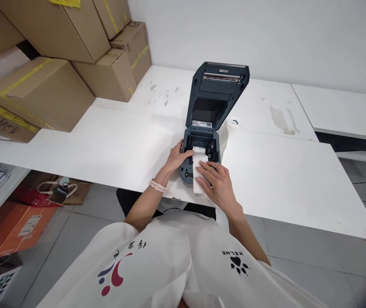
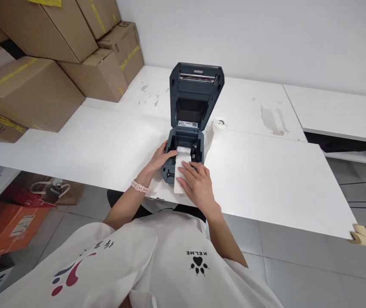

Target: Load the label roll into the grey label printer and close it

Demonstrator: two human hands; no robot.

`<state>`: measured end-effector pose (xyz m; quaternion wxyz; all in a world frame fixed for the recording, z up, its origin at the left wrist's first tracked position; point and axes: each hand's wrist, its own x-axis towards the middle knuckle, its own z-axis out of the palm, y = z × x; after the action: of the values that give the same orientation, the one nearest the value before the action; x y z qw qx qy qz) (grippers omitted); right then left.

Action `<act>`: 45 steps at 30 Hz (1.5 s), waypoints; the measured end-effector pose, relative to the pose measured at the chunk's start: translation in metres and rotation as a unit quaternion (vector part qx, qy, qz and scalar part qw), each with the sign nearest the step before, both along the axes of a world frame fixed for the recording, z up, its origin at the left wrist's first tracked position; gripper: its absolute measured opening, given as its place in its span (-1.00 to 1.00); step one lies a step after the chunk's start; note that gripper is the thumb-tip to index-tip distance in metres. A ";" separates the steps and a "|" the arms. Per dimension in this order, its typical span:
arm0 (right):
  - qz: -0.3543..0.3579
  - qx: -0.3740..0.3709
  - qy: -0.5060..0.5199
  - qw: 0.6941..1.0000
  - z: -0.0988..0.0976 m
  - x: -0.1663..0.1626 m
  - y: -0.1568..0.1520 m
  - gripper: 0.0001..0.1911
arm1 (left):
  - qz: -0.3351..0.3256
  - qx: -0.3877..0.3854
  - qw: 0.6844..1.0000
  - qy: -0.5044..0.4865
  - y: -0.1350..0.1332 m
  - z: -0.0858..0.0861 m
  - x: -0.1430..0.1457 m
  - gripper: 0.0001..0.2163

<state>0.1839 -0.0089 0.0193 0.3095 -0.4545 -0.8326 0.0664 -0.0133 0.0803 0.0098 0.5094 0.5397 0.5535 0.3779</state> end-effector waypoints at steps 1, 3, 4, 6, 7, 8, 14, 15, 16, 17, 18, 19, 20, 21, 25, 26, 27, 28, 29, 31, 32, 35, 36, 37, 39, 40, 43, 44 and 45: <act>-0.004 0.001 -0.001 1.000 -0.001 -0.001 -0.001 -0.62 | -0.002 -0.003 1.000 -0.003 0.000 0.000 0.000 -0.37; -0.008 0.003 0.002 1.000 -0.002 -0.002 -0.001 -0.61 | -0.001 -0.007 1.000 -0.010 0.001 0.000 -0.001 -0.38; -0.009 0.002 0.005 1.000 -0.003 -0.003 -0.002 -0.61 | -0.001 -0.009 1.000 -0.014 0.002 0.001 -0.001 -0.38; -0.012 -0.004 0.014 1.000 -0.004 -0.005 -0.003 -0.62 | 0.002 -0.015 1.000 -0.021 0.003 0.001 -0.001 -0.36; -0.013 -0.010 0.020 1.000 -0.004 -0.006 -0.005 -0.63 | 0.002 -0.018 1.000 -0.024 0.002 0.002 0.000 -0.35; -0.011 -0.018 0.029 0.999 -0.004 -0.006 -0.006 -0.65 | 0.002 -0.020 0.999 -0.026 -0.001 0.003 0.000 -0.34; -0.060 -0.033 0.211 0.975 0.014 0.016 0.032 -0.67 | -0.005 -0.024 0.999 -0.025 -0.058 0.009 0.001 -0.07; -0.094 -0.012 0.238 0.967 0.023 0.022 0.052 -0.60 | -0.011 -0.039 0.999 -0.021 -0.069 0.009 0.000 -0.01; -0.113 0.001 0.254 0.961 0.032 0.027 0.075 -0.52 | -0.016 -0.053 0.998 -0.017 -0.078 0.009 -0.001 0.02; -0.112 0.004 0.276 0.955 0.043 0.031 0.102 -0.42 | -0.021 -0.066 0.997 -0.013 -0.085 0.009 -0.002 0.04; -0.099 -0.002 0.302 0.948 0.055 0.033 0.131 -0.34 | -0.025 -0.077 0.997 -0.011 -0.089 0.009 -0.003 0.05; -0.082 -0.013 0.331 0.940 0.067 0.033 0.159 -0.27 | -0.028 -0.083 0.996 -0.009 -0.091 0.009 -0.003 0.05; -0.065 -0.033 0.362 0.929 0.078 0.031 0.186 -0.21 | -0.031 -0.085 0.996 -0.009 -0.092 0.009 -0.004 0.05; -0.048 -0.061 0.390 0.918 0.088 0.028 0.209 -0.18 | -0.033 -0.083 0.996 -0.010 -0.091 0.009 -0.004 0.05; -0.018 -0.157 0.445 0.881 0.105 0.017 0.241 -0.13 | -0.043 -0.069 0.996 -0.023 -0.088 0.009 -0.004 0.04; -0.021 -0.159 0.458 0.875 0.101 0.017 0.233 -0.11 | -0.048 -0.069 0.996 -0.032 -0.087 0.008 -0.006 0.05; -0.022 -0.155 0.467 0.870 0.095 0.017 0.219 -0.09 | -0.053 -0.073 0.995 -0.043 -0.087 0.007 -0.008 0.06; -0.020 -0.150 0.466 0.872 0.087 0.019 0.200 -0.07 | -0.055 -0.081 0.994 -0.057 -0.087 0.005 -0.011 0.07; -0.015 -0.145 0.456 0.878 0.078 0.021 0.179 -0.05 | -0.052 -0.091 0.992 -0.073 -0.086 0.003 -0.015 0.06; 0.002 -0.141 0.412 0.900 0.060 0.026 0.133 -0.04 | -0.037 -0.115 0.987 -0.111 -0.082 0.000 -0.024 0.01; 0.013 -0.134 0.387 0.912 0.051 0.028 0.111 -0.07 | -0.026 -0.122 0.984 -0.128 -0.080 0.000 -0.027 -0.03; 0.046 -0.117 0.297 0.947 0.034 0.029 0.061 -0.26 | -0.004 -0.119 0.982 -0.146 -0.073 0.005 -0.028 -0.12; 0.047 -0.114 0.264 0.957 0.030 0.027 0.050 -0.35 | 0.000 -0.116 0.983 -0.140 -0.071 0.009 -0.026 -0.13; 0.040 -0.113 0.233 0.965 0.027 0.025 0.042 -0.43 | 0.001 -0.113 0.985 -0.132 -0.070 0.012 -0.022 -0.12; 0.010 -0.103 0.190 0.976 0.021 0.019 0.031 -0.54 | -0.004 -0.110 0.988 -0.113 -0.070 0.019 -0.012 -0.08; -0.003 -0.094 0.181 0.979 0.018 0.016 0.028 -0.56 | -0.010 -0.105 0.989 -0.104 -0.070 0.021 -0.007 -0.08; -0.023 -0.066 0.188 0.980 0.007 0.008 0.025 -0.58 | -0.027 -0.064 0.994 -0.088 -0.073 0.020 0.001 -0.14; -0.028 -0.057 0.193 0.979 0.003 0.007 0.024 -0.58 | -0.030 -0.045 0.995 -0.088 -0.073 0.018 0.002 -0.18; -0.035 -0.050 0.198 0.978 0.000 0.006 0.024 -0.59 | -0.031 -0.027 0.995 -0.090 -0.073 0.016 0.003 -0.21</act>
<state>0.1898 0.0153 0.0196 0.4470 -0.4760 -0.7343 0.1856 -0.0105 0.0075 0.0259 0.5835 0.5064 0.4982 0.3937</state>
